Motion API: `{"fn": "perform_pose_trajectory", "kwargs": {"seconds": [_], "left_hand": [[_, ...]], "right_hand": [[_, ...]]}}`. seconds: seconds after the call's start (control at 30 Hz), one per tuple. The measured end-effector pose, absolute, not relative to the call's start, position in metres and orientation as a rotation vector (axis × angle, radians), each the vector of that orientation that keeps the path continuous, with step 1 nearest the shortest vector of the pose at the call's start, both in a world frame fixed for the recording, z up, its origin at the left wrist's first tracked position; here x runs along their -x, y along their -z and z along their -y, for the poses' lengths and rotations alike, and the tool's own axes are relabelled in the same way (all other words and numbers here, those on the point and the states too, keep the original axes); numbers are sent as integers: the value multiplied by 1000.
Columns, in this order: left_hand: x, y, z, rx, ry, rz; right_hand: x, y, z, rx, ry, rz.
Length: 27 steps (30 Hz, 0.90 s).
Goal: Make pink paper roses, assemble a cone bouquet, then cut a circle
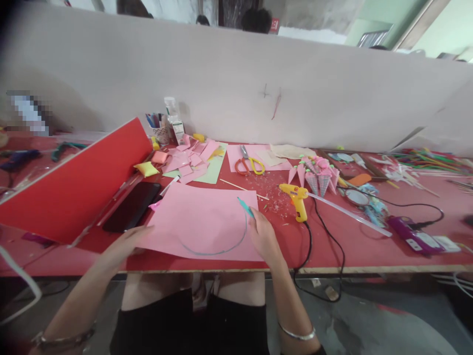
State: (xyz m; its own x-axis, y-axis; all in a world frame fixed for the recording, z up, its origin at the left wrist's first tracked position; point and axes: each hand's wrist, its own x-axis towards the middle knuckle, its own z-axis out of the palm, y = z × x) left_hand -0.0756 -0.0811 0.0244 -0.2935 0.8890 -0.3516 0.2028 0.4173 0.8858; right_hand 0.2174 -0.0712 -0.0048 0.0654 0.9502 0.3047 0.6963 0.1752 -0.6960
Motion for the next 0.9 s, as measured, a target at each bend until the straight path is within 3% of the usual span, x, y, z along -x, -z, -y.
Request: {"fn": "perform_pose_trajectory", "kwargs": {"seconds": [0.1, 0.27, 0.67, 0.9], "left_hand": [[68, -21, 81, -1098, -774, -1666], [55, -12, 100, -1094, -995, -1653], [25, -4, 147, -998, -1088, -1868], [13, 10, 155, -999, -1023, -1667]], "right_hand": [[-214, -1, 78, 1582, -418, 1567], [-208, -4, 82, 1627, -438, 1420], [-208, -1, 72, 1631, -472, 1338], [-212, 0, 75, 1573, -469, 1363]]}}
